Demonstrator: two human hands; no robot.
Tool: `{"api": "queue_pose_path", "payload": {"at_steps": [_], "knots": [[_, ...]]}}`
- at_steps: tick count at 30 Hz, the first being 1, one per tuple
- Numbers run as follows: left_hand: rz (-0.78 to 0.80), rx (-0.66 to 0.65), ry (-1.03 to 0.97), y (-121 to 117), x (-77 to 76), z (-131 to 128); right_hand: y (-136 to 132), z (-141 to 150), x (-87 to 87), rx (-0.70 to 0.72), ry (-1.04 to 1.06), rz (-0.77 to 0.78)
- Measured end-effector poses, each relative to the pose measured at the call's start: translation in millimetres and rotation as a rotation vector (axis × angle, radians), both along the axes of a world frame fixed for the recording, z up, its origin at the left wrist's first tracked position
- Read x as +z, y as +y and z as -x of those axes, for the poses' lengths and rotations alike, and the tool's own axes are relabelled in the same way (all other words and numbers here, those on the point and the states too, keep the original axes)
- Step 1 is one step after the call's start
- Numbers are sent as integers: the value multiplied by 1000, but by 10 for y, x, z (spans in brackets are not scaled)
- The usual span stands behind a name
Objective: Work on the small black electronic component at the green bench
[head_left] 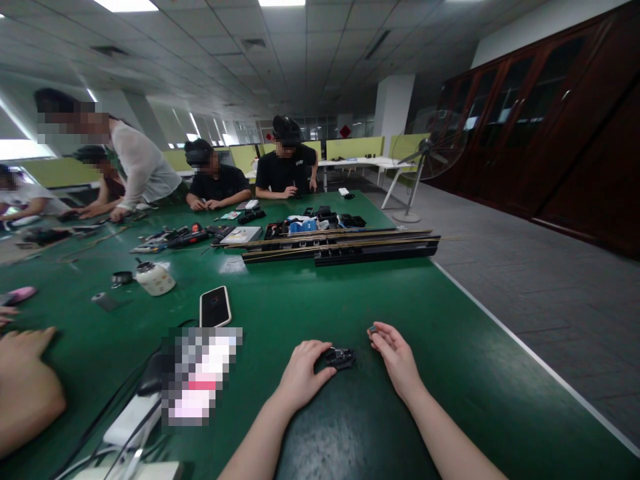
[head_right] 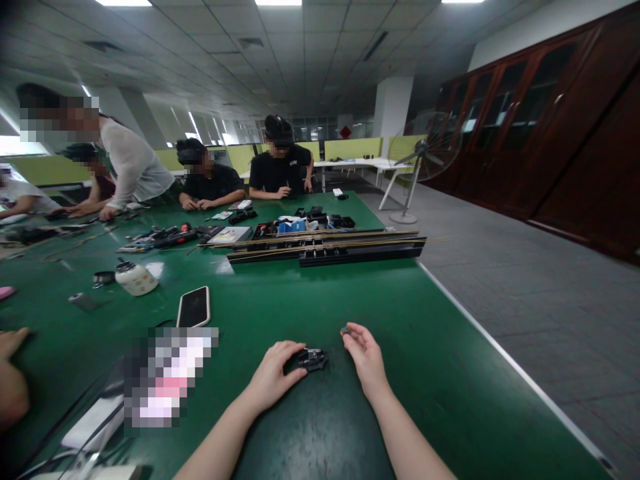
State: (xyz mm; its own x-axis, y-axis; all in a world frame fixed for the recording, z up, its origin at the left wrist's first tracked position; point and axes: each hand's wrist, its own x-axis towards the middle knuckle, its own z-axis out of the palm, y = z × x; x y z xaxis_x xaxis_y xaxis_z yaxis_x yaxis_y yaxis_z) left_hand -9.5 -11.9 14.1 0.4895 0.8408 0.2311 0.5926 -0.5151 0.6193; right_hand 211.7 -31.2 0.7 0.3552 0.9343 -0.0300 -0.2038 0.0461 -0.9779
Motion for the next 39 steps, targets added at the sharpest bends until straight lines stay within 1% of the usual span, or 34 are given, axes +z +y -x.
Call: {"api": "queue_pose_path", "payload": {"at_steps": [6, 14, 19, 32, 36, 39], "knots": [[9, 12, -14, 9, -42, 3, 2, 6, 23, -3, -44, -10], [35, 12, -14, 10, -7, -4, -18, 31, 77, 22, -129, -14], [17, 8, -14, 7, -3, -5, -20, 50, 86, 44, -174, -20], [4, -5, -9, 1, 2, 0, -31, 110, 45, 123, -284, -47], [3, -2, -12, 6, -5, 0, -62, 122, 66, 177, -406, -46], [-6, -7, -22, 9, -16, 0, -87, 136, 99, 208, -532, -76]]}}
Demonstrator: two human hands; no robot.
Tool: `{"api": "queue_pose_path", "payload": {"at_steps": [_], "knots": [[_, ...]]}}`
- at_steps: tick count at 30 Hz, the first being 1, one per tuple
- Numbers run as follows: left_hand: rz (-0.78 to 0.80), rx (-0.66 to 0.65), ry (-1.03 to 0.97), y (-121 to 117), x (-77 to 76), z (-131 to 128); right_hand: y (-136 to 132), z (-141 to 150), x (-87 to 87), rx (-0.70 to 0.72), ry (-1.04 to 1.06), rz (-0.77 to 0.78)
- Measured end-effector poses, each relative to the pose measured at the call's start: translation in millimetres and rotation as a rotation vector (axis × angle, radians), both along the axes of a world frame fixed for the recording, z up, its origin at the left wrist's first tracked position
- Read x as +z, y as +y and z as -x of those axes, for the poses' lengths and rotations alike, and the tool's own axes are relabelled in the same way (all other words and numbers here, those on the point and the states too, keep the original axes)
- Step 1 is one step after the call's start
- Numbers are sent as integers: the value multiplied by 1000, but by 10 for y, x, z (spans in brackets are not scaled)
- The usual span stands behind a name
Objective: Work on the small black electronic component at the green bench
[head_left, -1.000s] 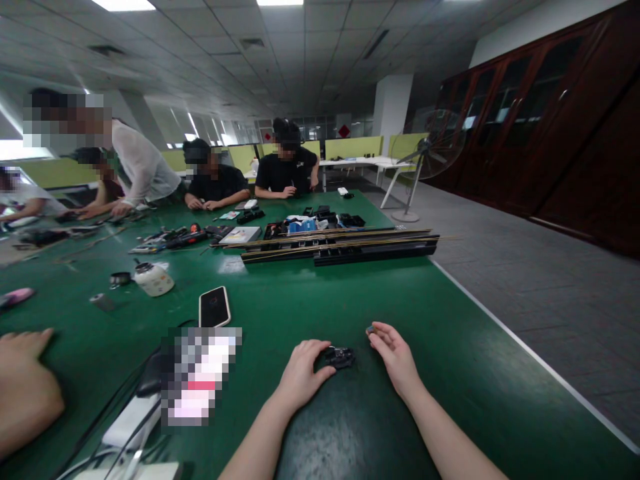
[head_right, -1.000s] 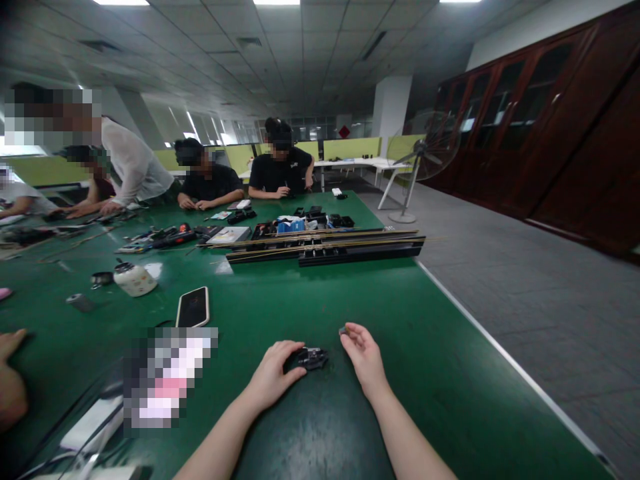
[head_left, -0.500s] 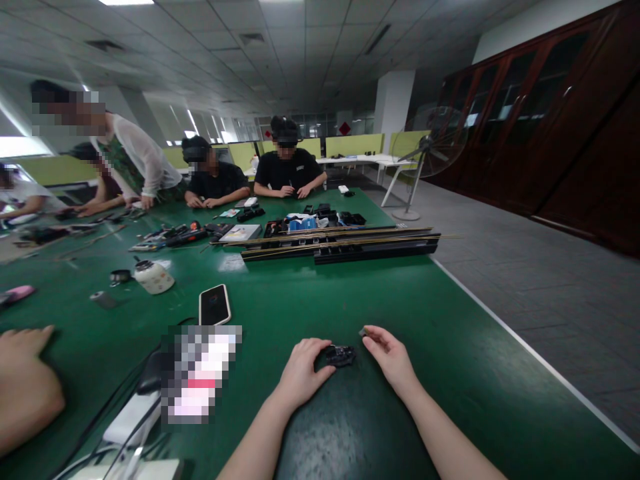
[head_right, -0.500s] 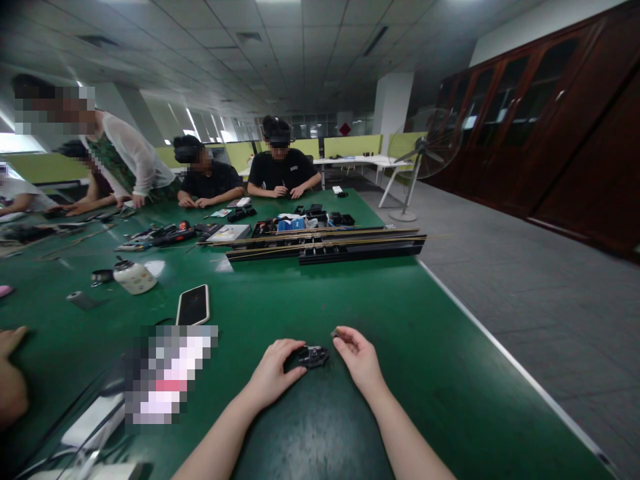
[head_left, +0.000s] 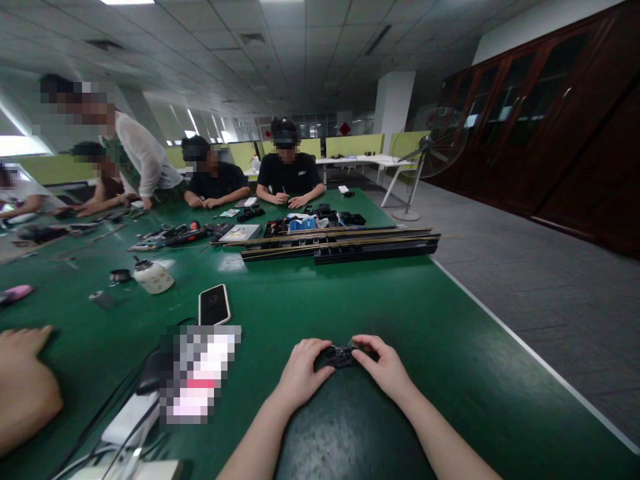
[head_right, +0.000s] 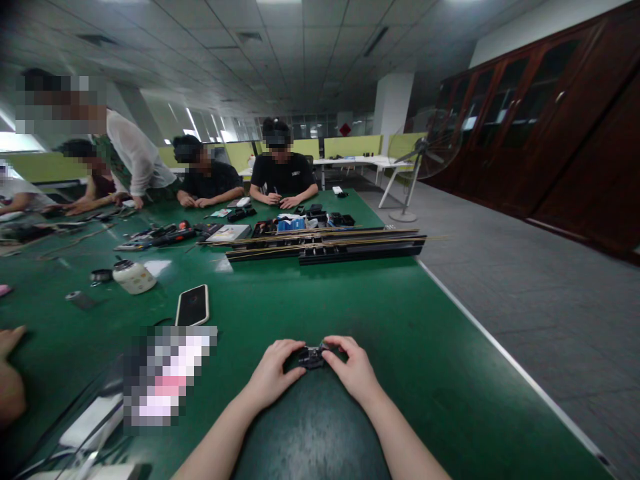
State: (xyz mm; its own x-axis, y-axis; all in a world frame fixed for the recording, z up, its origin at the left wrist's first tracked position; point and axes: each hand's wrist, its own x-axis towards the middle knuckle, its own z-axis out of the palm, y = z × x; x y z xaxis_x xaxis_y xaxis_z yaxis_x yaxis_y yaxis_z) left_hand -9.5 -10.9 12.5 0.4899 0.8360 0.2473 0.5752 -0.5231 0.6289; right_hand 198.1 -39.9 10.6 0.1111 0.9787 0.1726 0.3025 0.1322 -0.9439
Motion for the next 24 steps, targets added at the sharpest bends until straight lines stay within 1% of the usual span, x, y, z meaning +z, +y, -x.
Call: {"api": "queue_pose_path", "payload": {"at_steps": [6, 10, 14, 20, 24], "knots": [[3, -7, -1, 0, -1, 1, -22, 27, 47, 125, -132, -114], [-4, -9, -8, 3, -11, 4, -20, 38, 31, 205, -253, -117], [-3, -17, -12, 6, -16, 5, -15, 38, 16, 229, -330, -109], [-3, -9, -5, 2, -6, 8, -29, 36, 29, 231, -384, -118], [-5, -13, 0, -3, -1, 3, -45, 49, 56, 258, -464, -84]]}}
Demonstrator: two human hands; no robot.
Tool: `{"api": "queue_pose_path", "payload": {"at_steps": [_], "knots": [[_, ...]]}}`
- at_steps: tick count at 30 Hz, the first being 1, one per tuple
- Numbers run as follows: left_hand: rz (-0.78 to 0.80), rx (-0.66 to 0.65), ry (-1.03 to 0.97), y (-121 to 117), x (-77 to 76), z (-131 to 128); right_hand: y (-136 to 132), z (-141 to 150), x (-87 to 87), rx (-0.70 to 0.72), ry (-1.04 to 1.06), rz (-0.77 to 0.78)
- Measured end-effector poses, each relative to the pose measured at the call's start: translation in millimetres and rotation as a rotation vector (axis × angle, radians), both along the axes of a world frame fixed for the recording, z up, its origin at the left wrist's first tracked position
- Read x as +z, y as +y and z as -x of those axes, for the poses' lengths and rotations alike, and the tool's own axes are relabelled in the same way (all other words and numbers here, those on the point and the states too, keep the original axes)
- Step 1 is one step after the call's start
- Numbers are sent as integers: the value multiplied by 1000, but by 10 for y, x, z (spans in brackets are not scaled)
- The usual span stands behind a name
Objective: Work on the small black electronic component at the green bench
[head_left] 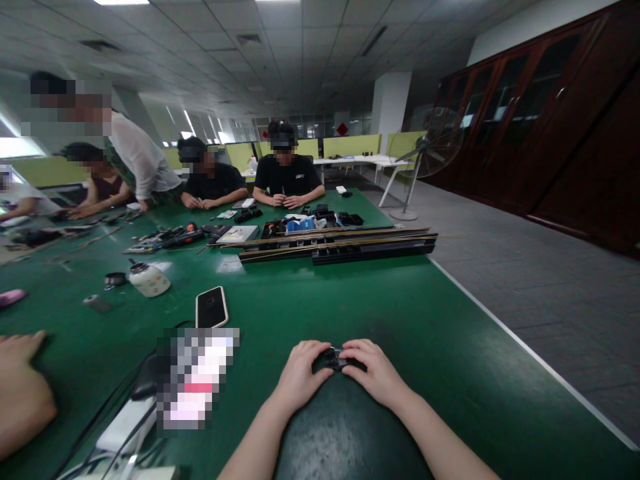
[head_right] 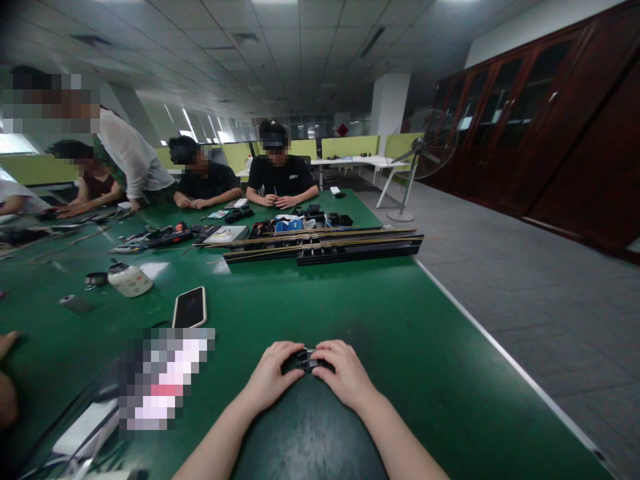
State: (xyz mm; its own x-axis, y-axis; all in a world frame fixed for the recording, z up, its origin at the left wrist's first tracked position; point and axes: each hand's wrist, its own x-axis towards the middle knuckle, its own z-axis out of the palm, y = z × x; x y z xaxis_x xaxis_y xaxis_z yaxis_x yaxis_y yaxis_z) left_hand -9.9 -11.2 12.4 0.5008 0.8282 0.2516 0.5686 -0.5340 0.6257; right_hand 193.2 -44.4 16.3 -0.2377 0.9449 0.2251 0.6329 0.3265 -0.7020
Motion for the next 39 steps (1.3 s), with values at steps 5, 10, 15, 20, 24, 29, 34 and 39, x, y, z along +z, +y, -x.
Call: {"api": "queue_pose_path", "payload": {"at_steps": [5, 10, 15, 20, 24, 29, 34, 39], "knots": [[1, 4, -3, 1, 0, -4, -19, 20, 34, -1, -61, 12], [-3, 9, 0, 6, -10, -1, -30, 31, 49, -5, -62, 13], [-6, 6, 10, 5, -2, -4, -19, 32, 68, -22, -44, 35], [-7, 8, 13, -1, -4, -6, -22, 36, 97, -53, -1, 53], [-17, 5, 11, -6, -12, -5, -29, 41, 100, -71, -2, 64], [-18, 10, 1, -5, -35, 0, -29, 39, 83, -73, 1, 72], [-14, 22, -23, 8, -77, 4, -33, 37, 69, -83, 15, 37], [-7, 43, -43, 14, -84, 1, -34, 39, 74, -87, 8, 16]]}}
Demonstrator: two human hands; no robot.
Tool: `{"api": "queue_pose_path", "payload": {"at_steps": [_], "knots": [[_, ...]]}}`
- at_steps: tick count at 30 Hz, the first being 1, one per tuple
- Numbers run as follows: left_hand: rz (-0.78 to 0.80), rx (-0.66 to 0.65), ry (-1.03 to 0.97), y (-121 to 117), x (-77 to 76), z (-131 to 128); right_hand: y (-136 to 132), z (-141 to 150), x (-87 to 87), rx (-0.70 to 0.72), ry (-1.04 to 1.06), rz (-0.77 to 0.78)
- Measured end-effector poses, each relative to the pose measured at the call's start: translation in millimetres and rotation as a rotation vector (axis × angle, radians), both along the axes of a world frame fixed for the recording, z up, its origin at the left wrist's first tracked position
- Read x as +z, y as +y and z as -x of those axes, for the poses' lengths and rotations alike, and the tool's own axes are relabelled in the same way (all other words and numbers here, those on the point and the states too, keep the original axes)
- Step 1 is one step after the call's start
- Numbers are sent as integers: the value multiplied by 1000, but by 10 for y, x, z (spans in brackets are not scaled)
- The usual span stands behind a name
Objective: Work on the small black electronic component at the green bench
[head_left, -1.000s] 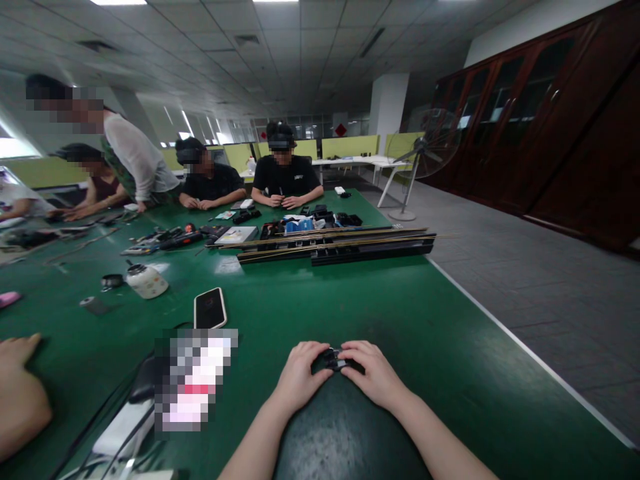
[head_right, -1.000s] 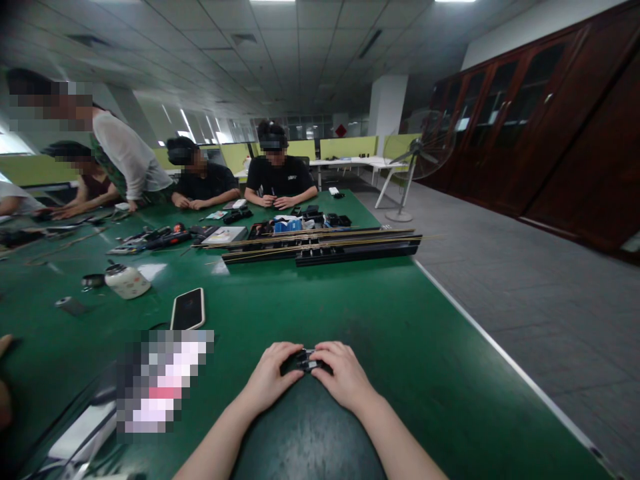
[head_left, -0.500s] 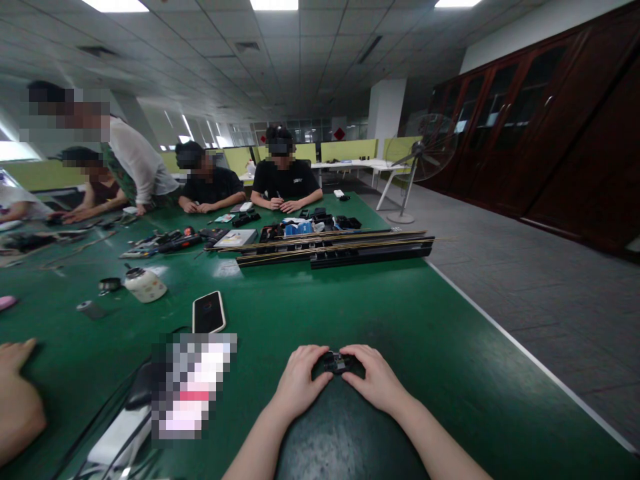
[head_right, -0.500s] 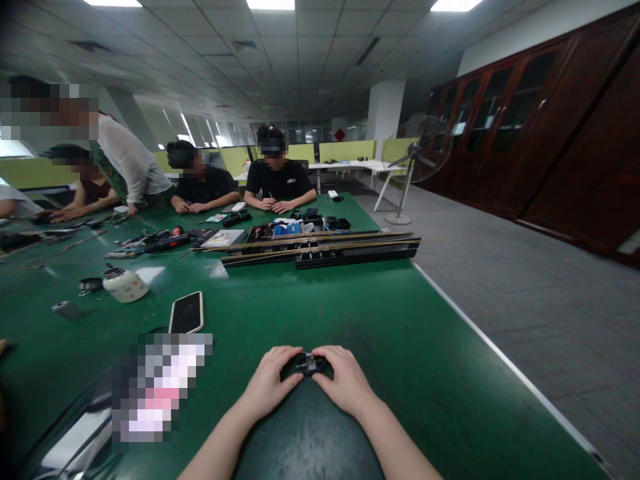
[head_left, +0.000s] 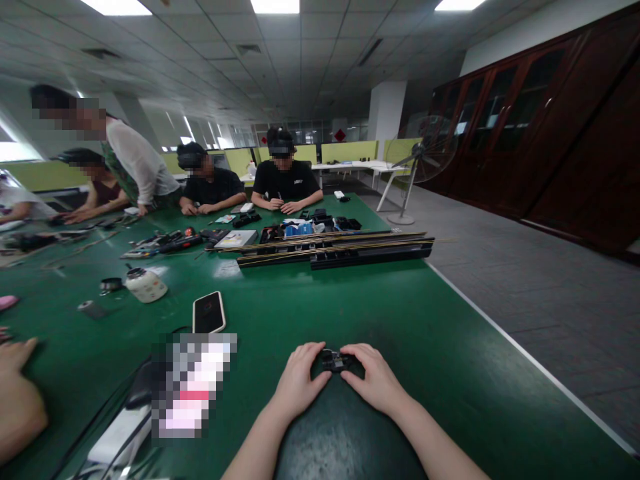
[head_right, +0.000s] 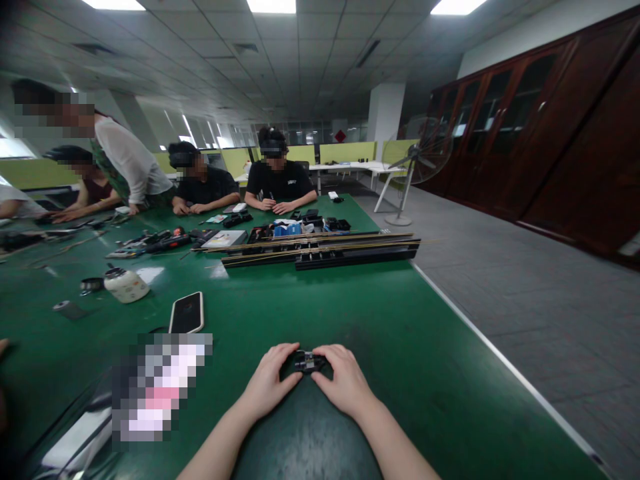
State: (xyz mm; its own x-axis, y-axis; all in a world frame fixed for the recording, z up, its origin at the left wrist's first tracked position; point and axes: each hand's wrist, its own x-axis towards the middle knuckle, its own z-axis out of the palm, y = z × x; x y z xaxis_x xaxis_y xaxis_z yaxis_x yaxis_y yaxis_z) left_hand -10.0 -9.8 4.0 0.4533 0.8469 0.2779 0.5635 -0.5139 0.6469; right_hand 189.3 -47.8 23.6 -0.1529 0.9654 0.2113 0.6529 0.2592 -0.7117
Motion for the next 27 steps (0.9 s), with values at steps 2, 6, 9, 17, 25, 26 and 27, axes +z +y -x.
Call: {"api": "queue_pose_path", "payload": {"at_steps": [2, 6, 9, 17, 25, 26, 27], "knots": [[7, -4, 3, -1, 6, -1, -1, 2, 3, -3, -3, 4], [26, -6, 9, -3, 22, -2, -7, 5, 16, -13, -14, 31], [36, -7, 25, -5, 37, -2, -9, 6, 31, -12, -17, 43], [22, -26, 67, -10, 30, 11, -6, 11, 42, -17, -16, 55], [-8, -26, 80, -7, 18, 8, -5, 6, 22, -23, -13, 39], [-7, -25, 78, -8, 24, 8, -5, 7, 26, -22, -13, 38], [-4, -25, 77, -10, 31, 7, -4, 8, 32, -20, -13, 37]]}}
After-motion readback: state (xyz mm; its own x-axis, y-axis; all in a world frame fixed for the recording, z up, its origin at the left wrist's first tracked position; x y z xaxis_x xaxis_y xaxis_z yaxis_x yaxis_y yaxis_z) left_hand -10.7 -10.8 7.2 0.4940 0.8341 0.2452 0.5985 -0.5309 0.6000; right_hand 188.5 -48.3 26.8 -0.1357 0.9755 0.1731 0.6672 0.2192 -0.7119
